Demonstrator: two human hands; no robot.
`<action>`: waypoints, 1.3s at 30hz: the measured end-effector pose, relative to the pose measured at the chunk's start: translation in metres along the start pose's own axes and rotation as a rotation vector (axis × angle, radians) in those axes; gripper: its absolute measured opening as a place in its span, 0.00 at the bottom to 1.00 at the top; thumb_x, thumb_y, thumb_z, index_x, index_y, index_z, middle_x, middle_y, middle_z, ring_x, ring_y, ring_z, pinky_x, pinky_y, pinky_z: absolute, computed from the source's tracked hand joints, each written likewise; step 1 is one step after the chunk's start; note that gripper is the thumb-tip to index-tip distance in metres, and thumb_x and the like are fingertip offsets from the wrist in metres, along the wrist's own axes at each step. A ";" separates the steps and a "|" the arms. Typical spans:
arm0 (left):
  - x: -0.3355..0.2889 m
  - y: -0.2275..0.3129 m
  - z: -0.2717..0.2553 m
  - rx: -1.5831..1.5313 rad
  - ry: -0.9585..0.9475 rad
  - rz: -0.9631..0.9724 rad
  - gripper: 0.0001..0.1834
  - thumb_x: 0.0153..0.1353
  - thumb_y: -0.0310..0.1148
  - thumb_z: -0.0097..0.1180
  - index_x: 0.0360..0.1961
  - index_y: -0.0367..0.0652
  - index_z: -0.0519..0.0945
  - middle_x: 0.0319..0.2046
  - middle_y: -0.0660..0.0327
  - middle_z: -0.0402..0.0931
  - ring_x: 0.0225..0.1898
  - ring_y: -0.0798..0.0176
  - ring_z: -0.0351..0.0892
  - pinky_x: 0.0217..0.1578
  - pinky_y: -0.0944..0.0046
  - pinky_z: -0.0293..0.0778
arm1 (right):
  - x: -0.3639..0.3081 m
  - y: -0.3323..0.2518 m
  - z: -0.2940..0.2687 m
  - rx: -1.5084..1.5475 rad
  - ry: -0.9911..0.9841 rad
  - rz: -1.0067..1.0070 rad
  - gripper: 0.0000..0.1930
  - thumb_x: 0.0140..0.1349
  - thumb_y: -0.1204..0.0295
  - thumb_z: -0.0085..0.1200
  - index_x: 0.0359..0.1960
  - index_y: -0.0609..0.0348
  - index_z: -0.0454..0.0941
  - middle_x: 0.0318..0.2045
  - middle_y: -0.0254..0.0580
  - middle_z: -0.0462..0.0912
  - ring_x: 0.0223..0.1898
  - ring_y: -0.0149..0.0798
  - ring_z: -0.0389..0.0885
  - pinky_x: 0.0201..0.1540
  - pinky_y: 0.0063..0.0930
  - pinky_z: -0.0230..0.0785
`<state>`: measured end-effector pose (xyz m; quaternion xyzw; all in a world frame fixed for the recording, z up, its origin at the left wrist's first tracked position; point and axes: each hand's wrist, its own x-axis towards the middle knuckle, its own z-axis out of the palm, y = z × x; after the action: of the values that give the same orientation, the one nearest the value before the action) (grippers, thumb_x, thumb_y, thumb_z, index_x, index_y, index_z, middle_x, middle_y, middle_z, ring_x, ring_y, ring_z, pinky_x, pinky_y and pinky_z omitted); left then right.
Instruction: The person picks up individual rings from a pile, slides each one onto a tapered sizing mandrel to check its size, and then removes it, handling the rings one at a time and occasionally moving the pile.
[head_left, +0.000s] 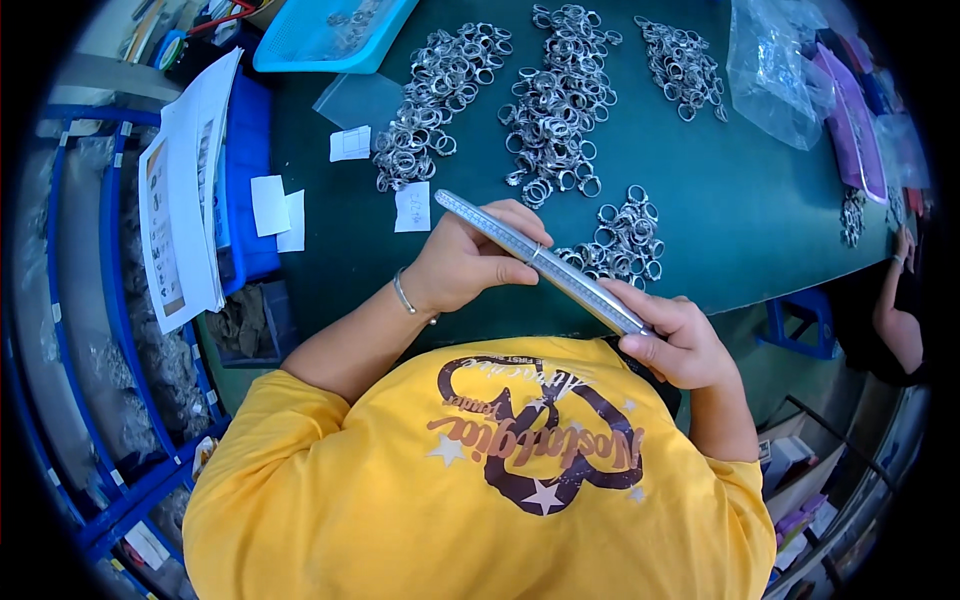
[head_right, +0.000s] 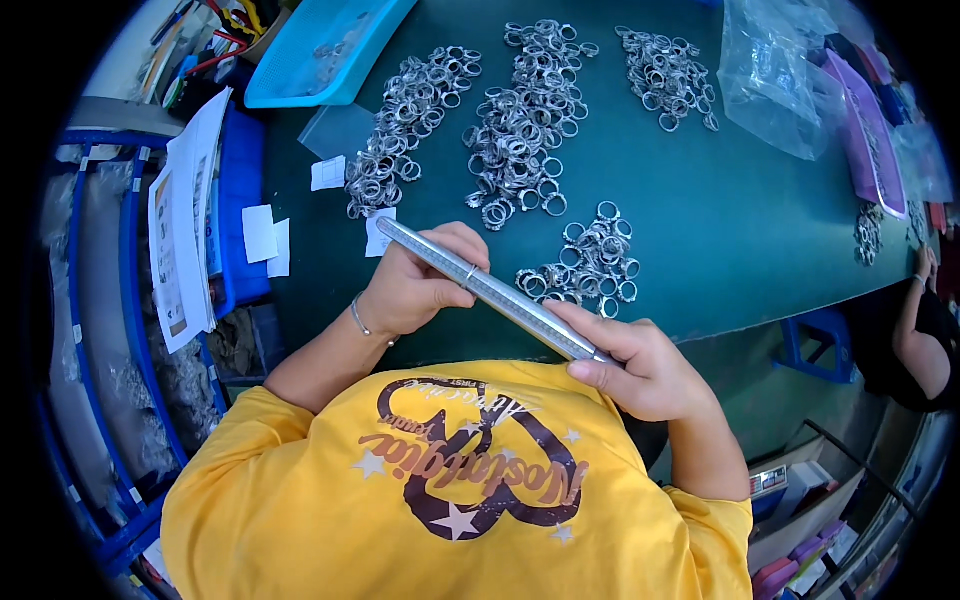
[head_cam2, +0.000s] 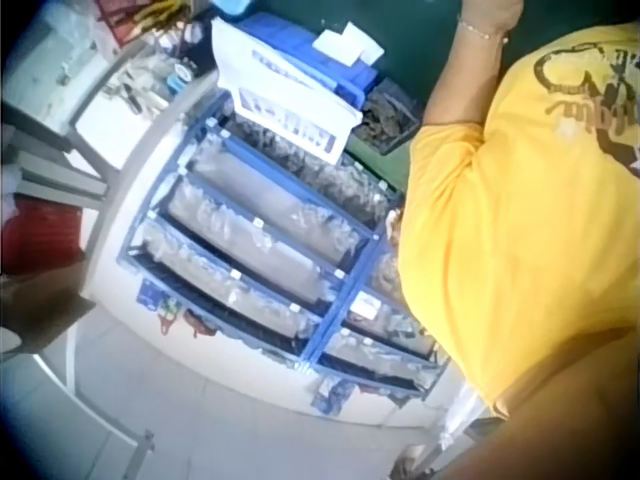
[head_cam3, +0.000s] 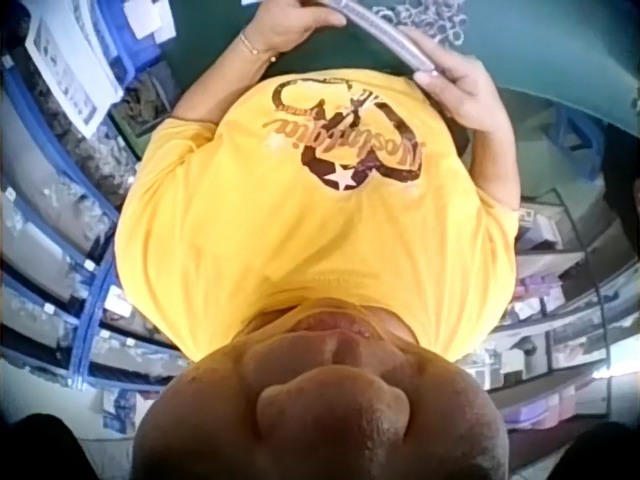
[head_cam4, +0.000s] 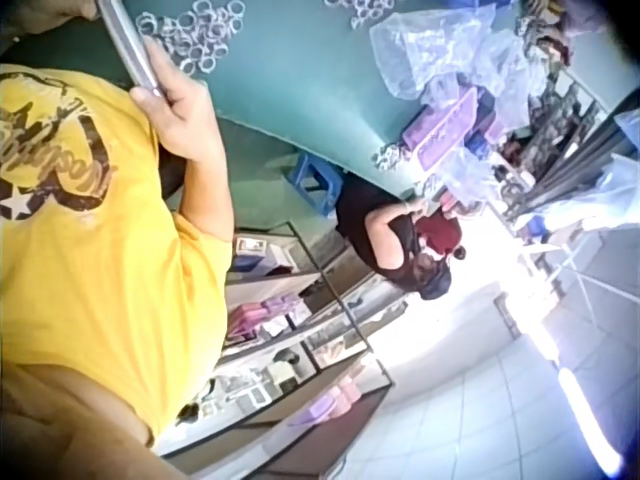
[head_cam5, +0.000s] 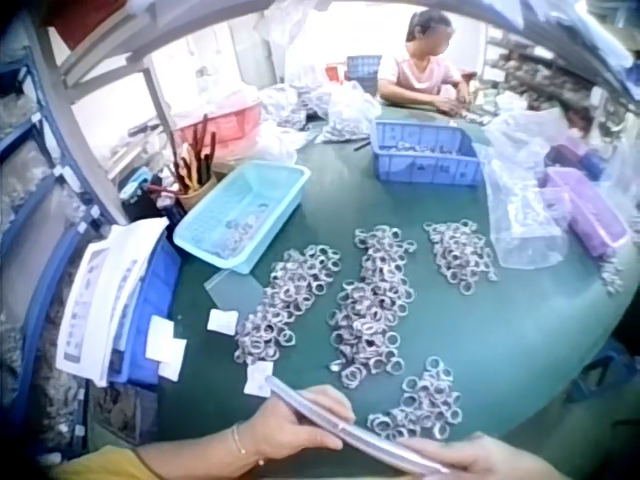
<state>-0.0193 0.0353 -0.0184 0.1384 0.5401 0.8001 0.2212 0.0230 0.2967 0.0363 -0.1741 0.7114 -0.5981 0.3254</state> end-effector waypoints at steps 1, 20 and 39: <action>0.001 0.002 0.000 0.055 -0.011 0.018 0.14 0.42 0.20 0.65 0.34 0.38 0.80 0.35 0.58 0.72 0.34 0.67 0.72 0.36 0.73 0.70 | -0.002 0.001 -0.001 0.032 -0.016 0.039 0.25 0.58 0.71 0.51 0.58 0.61 0.64 0.31 0.39 0.79 0.24 0.25 0.72 0.31 0.18 0.65; 0.007 0.013 0.014 0.022 0.115 -0.030 0.11 0.52 0.19 0.52 0.39 0.33 0.75 0.34 0.58 0.71 0.28 0.70 0.72 0.31 0.73 0.71 | -0.018 0.011 -0.008 0.788 -0.084 0.161 0.26 0.61 0.75 0.47 0.61 0.61 0.58 0.23 0.34 0.72 0.13 0.18 0.61 0.15 0.12 0.55; 0.010 -0.011 0.018 1.097 -0.218 0.233 0.11 0.43 0.24 0.63 0.29 0.39 0.77 0.33 0.57 0.70 0.31 0.58 0.74 0.32 0.66 0.72 | -0.031 0.013 -0.072 0.955 0.697 -0.029 0.21 0.66 0.70 0.36 0.61 0.58 0.56 0.16 0.32 0.62 0.09 0.21 0.55 0.10 0.12 0.48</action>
<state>-0.0172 0.0583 -0.0218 0.3733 0.8317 0.4027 0.0818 -0.0009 0.3724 0.0367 0.1888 0.4257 -0.8785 0.1065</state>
